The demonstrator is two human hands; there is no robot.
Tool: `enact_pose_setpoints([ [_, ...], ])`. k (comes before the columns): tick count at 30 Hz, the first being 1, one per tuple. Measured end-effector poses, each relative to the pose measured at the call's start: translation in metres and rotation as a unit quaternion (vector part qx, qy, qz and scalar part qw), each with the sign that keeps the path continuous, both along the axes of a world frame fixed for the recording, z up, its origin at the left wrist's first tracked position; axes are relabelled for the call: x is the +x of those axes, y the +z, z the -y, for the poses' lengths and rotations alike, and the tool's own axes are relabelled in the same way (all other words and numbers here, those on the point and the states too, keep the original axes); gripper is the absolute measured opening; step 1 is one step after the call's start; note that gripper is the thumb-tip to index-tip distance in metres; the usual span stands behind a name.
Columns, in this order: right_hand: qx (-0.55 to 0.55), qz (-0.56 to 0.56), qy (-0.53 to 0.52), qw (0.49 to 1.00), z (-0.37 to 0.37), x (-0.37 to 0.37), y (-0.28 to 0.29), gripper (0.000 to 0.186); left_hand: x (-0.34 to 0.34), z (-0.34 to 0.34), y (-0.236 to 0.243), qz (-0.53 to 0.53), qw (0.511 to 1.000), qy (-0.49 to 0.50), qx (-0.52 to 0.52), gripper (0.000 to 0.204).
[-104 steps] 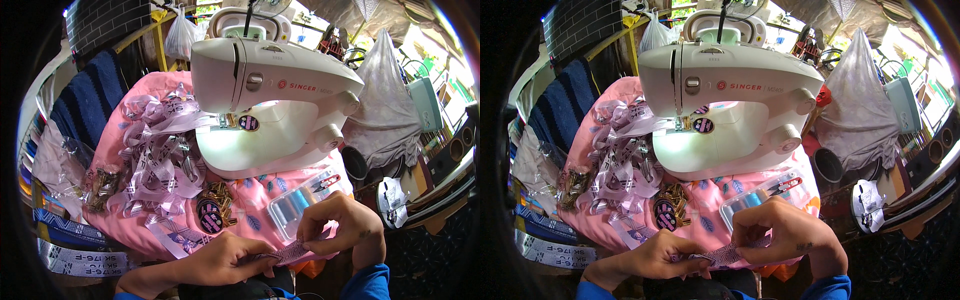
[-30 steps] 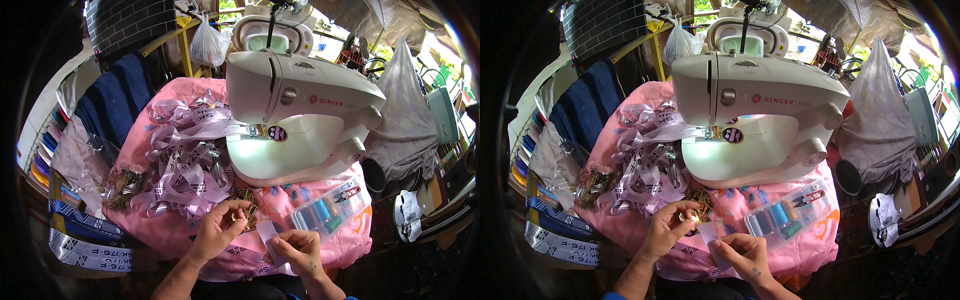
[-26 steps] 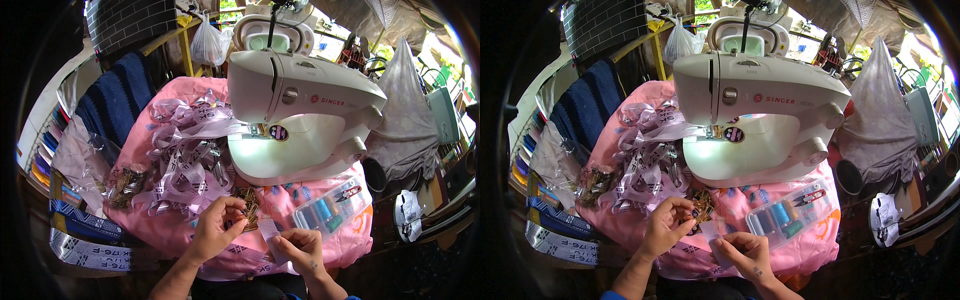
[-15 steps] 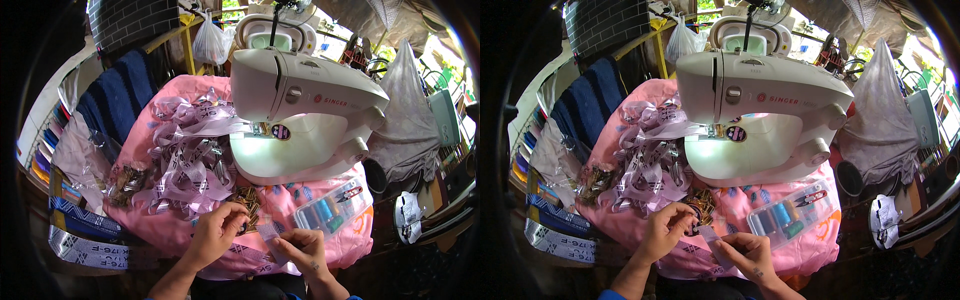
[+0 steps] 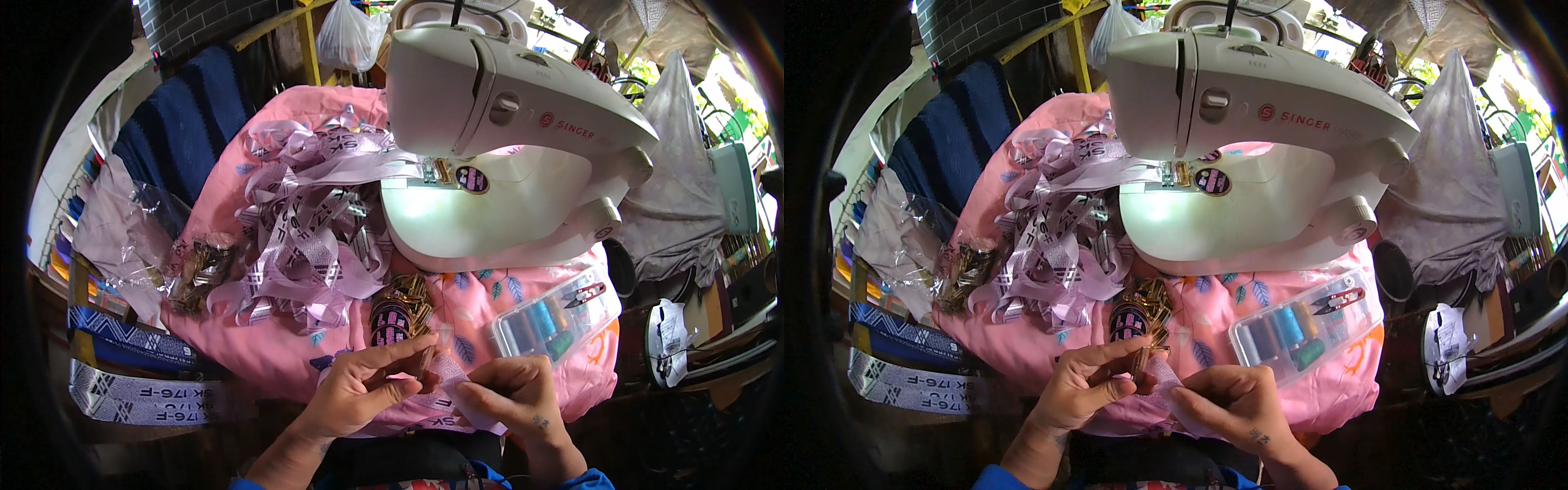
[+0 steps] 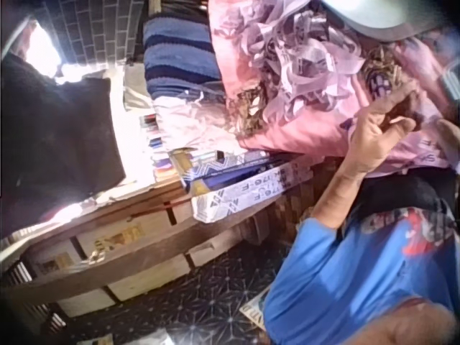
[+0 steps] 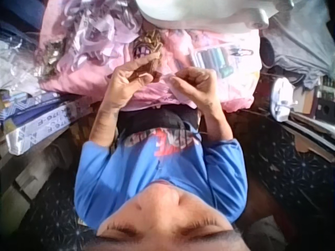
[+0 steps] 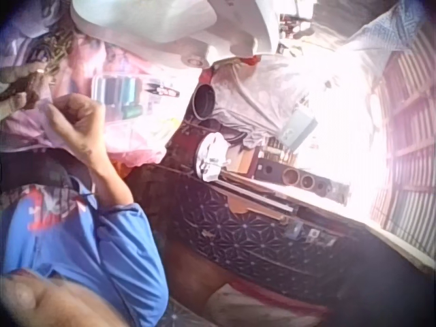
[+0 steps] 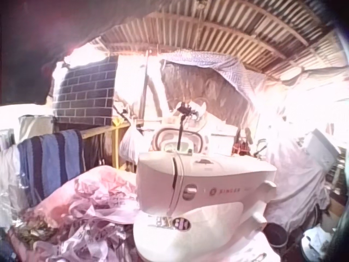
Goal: The person folds and aligns a pink ribbon, then sews it on a Singer sewing machine. They repeat this process multiple times, handling the ribbon and operating the machine throughout the clip.
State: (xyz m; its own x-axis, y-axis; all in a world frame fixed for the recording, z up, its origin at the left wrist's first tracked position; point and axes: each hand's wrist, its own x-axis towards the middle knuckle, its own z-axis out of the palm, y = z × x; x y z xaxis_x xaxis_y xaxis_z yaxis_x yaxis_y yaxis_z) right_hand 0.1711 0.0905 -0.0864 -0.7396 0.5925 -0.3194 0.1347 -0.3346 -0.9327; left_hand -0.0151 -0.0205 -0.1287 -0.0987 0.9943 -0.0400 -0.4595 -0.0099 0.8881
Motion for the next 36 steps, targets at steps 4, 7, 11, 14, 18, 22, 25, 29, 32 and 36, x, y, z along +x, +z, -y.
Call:
enact_pose_setpoints([
  [4,0.007,0.014,-0.010,1.000,0.000,-0.002,0.006,0.017,0.001,-0.001,0.002,0.010,1.000,0.007,0.008,0.048],
  [7,0.022,0.005,-0.007,1.000,0.000,-0.001,0.006,0.017,0.003,0.001,-0.003,0.016,1.000,0.015,0.014,0.048],
  [11,0.014,0.018,0.005,1.000,0.000,-0.004,0.017,0.015,0.002,0.002,-0.002,-0.006,1.000,0.018,0.015,0.047],
  [14,0.028,0.035,-0.007,0.999,0.000,-0.004,0.009,0.014,0.002,0.002,-0.003,0.025,1.000,0.012,0.005,0.045],
  [18,0.047,0.042,0.000,0.998,-0.002,-0.003,0.003,0.015,0.005,0.002,-0.003,0.043,0.999,0.024,0.001,0.043],
  [22,0.035,0.048,0.052,0.997,-0.004,-0.002,0.008,0.016,0.004,0.003,-0.008,-0.008,1.000,0.028,0.010,0.038],
  [25,0.036,0.051,0.066,0.996,-0.006,-0.002,0.012,0.018,0.004,0.001,-0.007,-0.005,1.000,0.015,0.022,0.035],
  [29,0.043,0.066,0.081,0.994,-0.011,-0.004,0.011,0.019,0.006,0.002,-0.006,0.027,1.000,-0.007,0.007,0.032],
  [32,0.030,0.059,0.093,0.993,-0.014,-0.009,0.011,0.020,0.008,0.003,-0.002,-0.001,1.000,-0.009,-0.004,0.030],
  [36,-0.011,0.064,0.062,0.996,-0.015,-0.018,0.015,0.019,0.012,0.002,-0.002,-0.029,0.999,0.013,0.028,0.027],
])
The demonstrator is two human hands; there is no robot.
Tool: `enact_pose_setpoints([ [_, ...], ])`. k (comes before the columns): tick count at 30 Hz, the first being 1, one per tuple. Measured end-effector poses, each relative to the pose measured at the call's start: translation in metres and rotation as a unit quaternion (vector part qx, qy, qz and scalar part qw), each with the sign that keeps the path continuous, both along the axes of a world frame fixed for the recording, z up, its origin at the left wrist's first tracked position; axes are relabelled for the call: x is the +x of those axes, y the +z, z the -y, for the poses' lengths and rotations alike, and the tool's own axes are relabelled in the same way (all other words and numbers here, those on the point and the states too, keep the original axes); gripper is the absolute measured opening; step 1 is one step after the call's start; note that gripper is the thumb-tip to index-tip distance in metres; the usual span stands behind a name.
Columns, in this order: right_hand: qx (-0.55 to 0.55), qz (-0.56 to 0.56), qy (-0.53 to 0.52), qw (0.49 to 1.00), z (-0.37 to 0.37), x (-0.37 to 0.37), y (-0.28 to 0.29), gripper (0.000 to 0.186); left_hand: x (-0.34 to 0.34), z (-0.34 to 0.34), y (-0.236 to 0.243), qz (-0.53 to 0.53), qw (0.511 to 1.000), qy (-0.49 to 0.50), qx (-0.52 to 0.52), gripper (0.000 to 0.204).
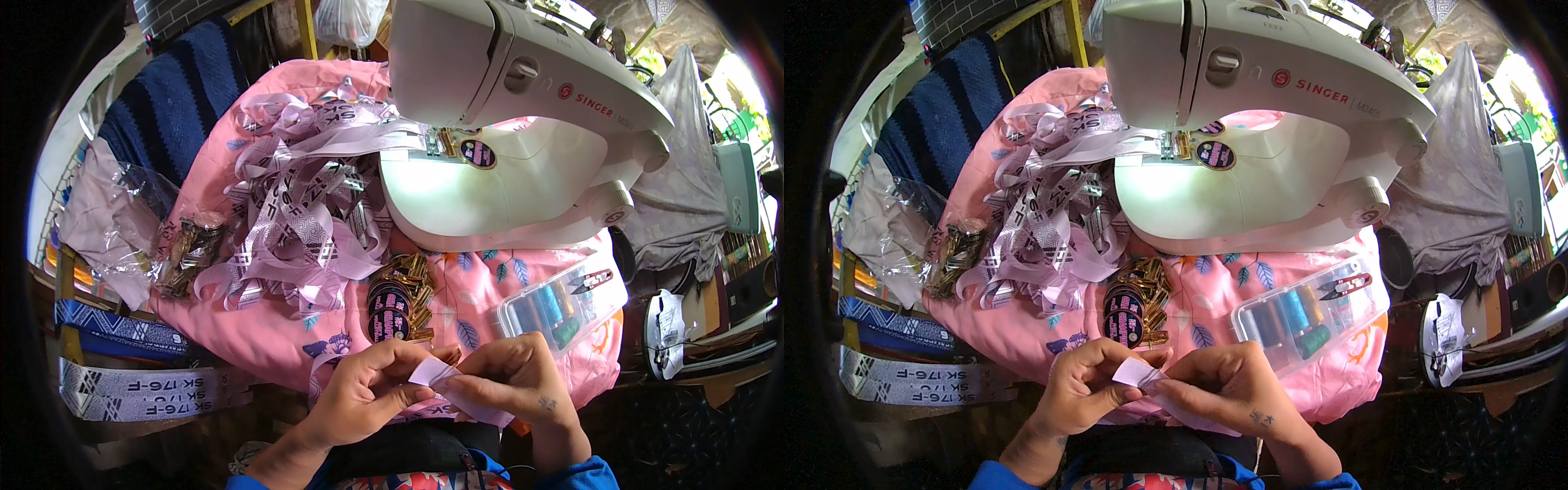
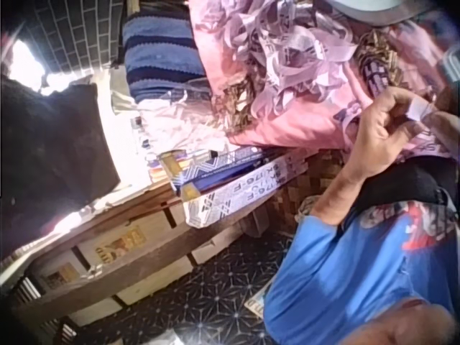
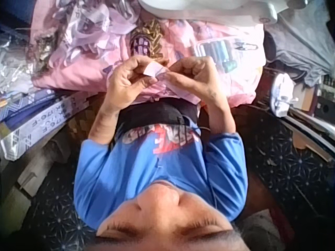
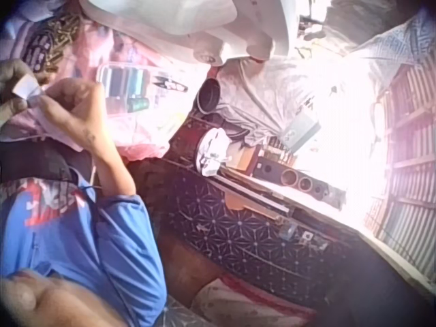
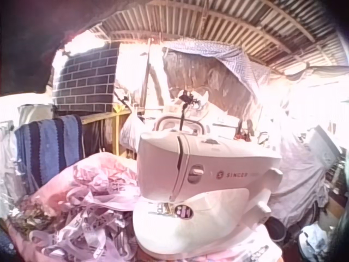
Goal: The person folds and aligns a pink ribbon, then sews it on a Singer sewing machine. They repeat this process multiple times, handling the ribbon and operating the machine throughout the clip.
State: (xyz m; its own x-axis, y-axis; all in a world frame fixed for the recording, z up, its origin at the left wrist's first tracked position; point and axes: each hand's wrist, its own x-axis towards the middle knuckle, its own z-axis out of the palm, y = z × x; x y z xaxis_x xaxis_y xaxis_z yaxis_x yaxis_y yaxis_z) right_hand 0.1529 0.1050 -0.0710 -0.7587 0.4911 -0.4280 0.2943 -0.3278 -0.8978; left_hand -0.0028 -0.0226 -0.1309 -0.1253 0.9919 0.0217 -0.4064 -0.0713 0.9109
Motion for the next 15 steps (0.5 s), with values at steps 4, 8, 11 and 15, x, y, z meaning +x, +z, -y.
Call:
enact_pose_setpoints([
  [4,-0.013,-0.010,0.004,1.000,-0.002,-0.003,-0.002,0.018,0.004,0.002,0.003,-0.036,0.998,0.043,-0.016,0.028],
  [8,-0.033,-0.043,-0.011,0.998,-0.003,-0.004,-0.005,0.016,0.005,0.001,0.007,-0.187,0.977,0.099,0.037,0.028],
  [11,-0.027,-0.101,-0.002,0.994,-0.002,-0.001,-0.018,0.017,0.004,-0.001,0.014,-0.334,0.929,0.133,0.089,0.030],
  [15,-0.084,-0.138,0.016,0.987,-0.010,0.004,-0.024,0.018,-0.002,0.002,0.020,-0.503,0.838,0.141,0.154,0.034],
])
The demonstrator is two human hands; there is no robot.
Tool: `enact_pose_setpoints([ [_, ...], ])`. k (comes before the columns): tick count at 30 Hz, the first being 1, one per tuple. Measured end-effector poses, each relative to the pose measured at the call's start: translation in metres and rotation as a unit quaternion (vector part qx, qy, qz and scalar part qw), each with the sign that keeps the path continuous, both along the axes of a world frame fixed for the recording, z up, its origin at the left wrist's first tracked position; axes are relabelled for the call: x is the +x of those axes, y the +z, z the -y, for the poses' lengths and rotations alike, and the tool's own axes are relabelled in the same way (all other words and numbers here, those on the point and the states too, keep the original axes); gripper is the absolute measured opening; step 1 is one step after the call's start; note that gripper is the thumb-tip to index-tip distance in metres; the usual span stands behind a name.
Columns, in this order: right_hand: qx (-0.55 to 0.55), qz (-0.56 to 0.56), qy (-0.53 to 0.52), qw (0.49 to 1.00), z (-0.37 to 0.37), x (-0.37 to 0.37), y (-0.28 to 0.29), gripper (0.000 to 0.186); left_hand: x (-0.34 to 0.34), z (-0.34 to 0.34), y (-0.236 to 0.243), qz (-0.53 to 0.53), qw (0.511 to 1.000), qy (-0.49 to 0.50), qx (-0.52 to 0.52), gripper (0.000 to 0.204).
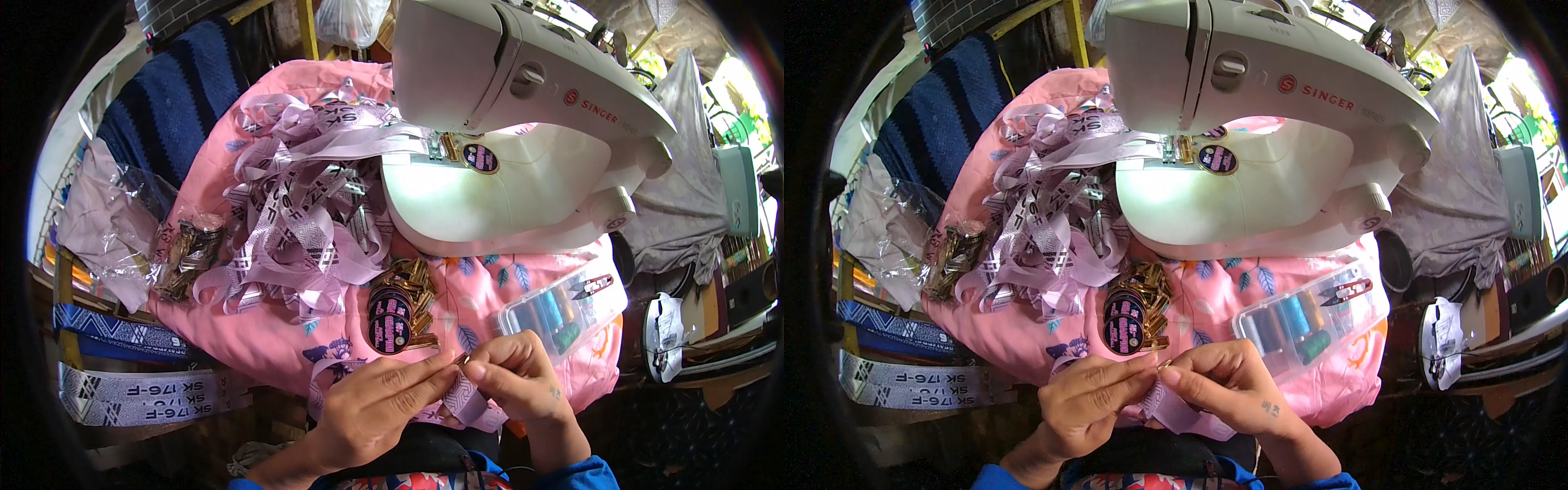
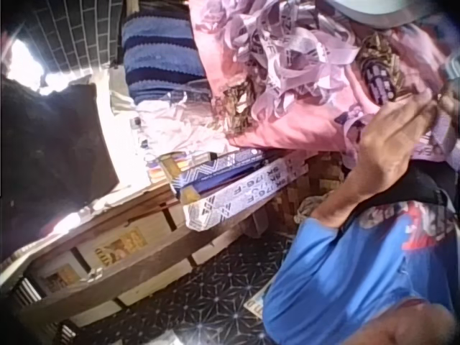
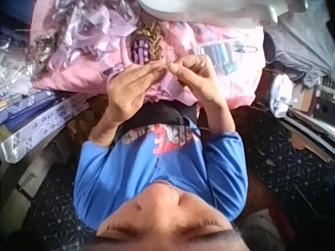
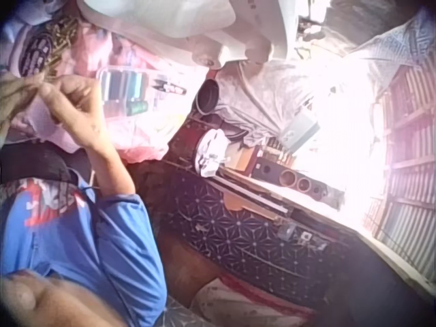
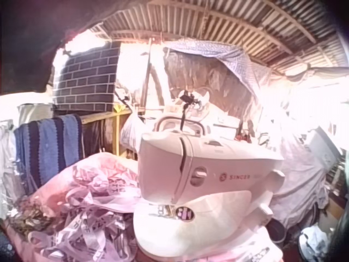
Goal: The person folds and aligns a pink ribbon, then sews it on a Singer sewing machine. They repeat this process multiple times, handling the ribbon and operating the machine throughout the clip.
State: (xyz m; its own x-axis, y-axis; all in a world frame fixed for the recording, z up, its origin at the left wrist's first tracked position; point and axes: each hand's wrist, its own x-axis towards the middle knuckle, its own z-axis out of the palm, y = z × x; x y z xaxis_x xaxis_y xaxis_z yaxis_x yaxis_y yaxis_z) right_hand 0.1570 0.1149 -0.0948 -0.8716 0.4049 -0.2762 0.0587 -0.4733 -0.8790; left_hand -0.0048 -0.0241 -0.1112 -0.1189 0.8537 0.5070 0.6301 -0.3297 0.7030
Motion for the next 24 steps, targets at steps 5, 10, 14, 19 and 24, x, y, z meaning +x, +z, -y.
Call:
enact_pose_setpoints([
  [5,0.024,0.011,0.004,1.000,0.002,-0.006,0.002,0.020,0.000,-0.004,0.000,-0.113,0.993,0.022,0.040,0.027],
  [10,0.054,0.060,-0.023,0.997,0.012,-0.008,0.002,0.019,0.020,0.015,-0.021,0.209,0.961,0.180,0.024,0.018],
  [14,0.183,0.082,-0.036,0.979,0.028,-0.012,0.009,0.016,0.024,0.015,-0.020,0.433,0.893,0.083,-0.093,0.012],
  [19,0.477,0.095,-0.069,0.871,0.031,-0.015,0.006,0.008,0.028,-0.005,-0.023,0.508,0.860,0.049,-0.024,0.012],
  [24,0.486,0.097,-0.040,0.868,-0.008,-0.009,0.025,0.026,0.000,-0.007,0.000,0.493,0.848,-0.059,-0.185,0.012],
])
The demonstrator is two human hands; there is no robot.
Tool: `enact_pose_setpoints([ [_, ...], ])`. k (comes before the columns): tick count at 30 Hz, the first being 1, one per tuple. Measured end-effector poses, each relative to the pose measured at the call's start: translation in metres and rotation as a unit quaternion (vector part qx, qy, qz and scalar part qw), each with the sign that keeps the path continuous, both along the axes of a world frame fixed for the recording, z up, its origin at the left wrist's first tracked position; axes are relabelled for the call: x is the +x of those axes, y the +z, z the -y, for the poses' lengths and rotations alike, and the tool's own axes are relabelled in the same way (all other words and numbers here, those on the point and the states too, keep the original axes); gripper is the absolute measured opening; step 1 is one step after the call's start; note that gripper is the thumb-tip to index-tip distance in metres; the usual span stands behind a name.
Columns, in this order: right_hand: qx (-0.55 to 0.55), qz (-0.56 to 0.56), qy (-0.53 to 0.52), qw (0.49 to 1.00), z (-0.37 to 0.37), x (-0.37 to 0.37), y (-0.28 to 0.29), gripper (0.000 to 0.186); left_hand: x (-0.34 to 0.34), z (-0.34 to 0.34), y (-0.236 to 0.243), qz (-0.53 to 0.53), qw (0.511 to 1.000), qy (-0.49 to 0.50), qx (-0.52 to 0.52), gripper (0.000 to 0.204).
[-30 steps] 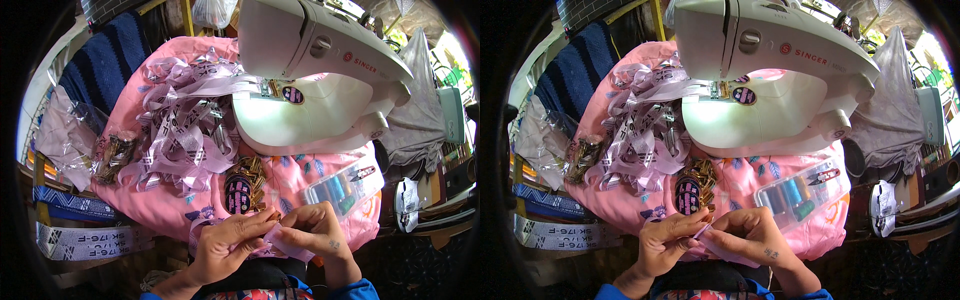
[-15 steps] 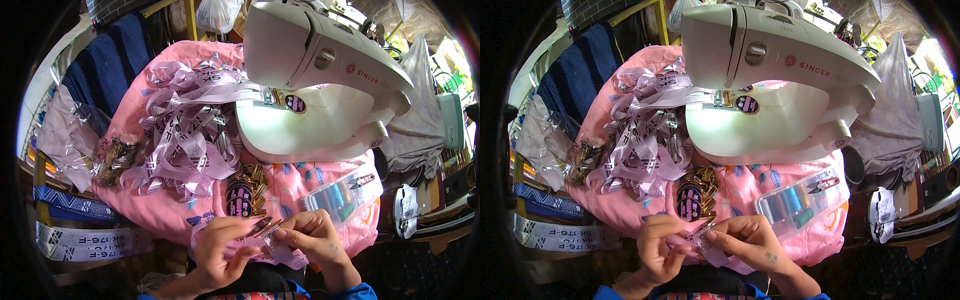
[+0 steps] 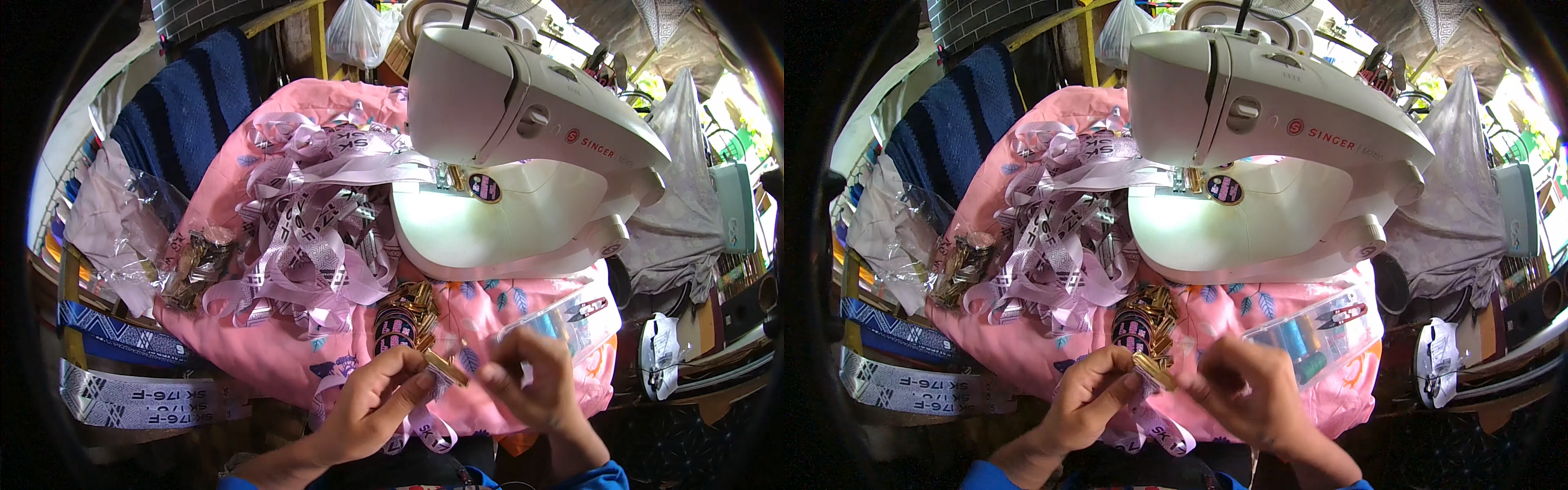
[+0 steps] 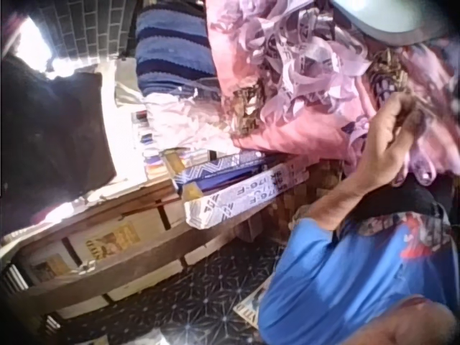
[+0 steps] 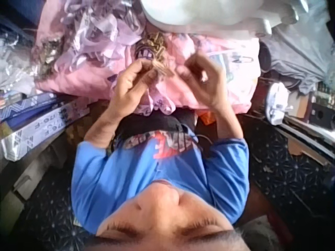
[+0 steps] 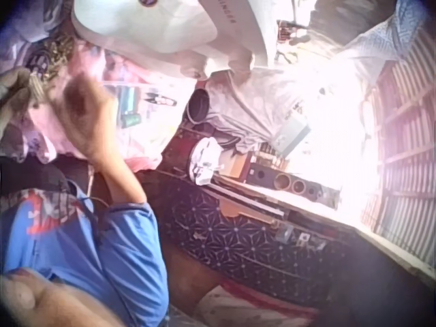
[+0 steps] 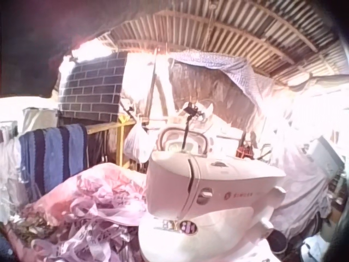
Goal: The person folds and aligns a pink ribbon, then sews it on a Singer sewing machine. They repeat this process multiple times, handling the ribbon and operating the machine throughout the clip.
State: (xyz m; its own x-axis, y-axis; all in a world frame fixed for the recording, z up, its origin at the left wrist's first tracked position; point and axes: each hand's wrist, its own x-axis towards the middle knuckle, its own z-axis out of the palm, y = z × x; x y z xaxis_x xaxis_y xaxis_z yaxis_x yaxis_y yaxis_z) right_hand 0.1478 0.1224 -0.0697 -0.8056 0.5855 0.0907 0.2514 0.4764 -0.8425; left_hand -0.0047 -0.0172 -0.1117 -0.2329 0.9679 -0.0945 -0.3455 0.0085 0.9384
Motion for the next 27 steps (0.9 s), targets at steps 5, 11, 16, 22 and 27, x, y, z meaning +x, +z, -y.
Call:
enact_pose_setpoints([
  [5,-0.357,-0.005,0.262,0.896,-0.039,-0.018,-0.013,0.034,-0.034,-0.024,0.031,0.003,0.980,-0.189,-0.065,0.013],
  [11,-0.502,-0.032,0.207,0.839,-0.039,-0.023,-0.010,0.023,-0.058,-0.051,0.043,-0.187,0.959,-0.214,-0.008,0.012],
  [16,-0.322,-0.030,0.066,0.944,-0.054,-0.038,-0.002,0.023,-0.078,-0.084,0.058,-0.322,0.922,-0.215,-0.008,0.014],
  [22,-0.151,-0.053,-0.008,0.987,-0.091,-0.073,-0.006,0.023,-0.109,-0.137,0.026,-0.302,0.928,-0.215,0.026,0.018],
  [27,-0.012,0.022,-0.073,0.997,-0.141,-0.103,-0.030,0.022,-0.123,-0.159,0.015,-0.561,0.825,-0.049,0.053,0.020],
])
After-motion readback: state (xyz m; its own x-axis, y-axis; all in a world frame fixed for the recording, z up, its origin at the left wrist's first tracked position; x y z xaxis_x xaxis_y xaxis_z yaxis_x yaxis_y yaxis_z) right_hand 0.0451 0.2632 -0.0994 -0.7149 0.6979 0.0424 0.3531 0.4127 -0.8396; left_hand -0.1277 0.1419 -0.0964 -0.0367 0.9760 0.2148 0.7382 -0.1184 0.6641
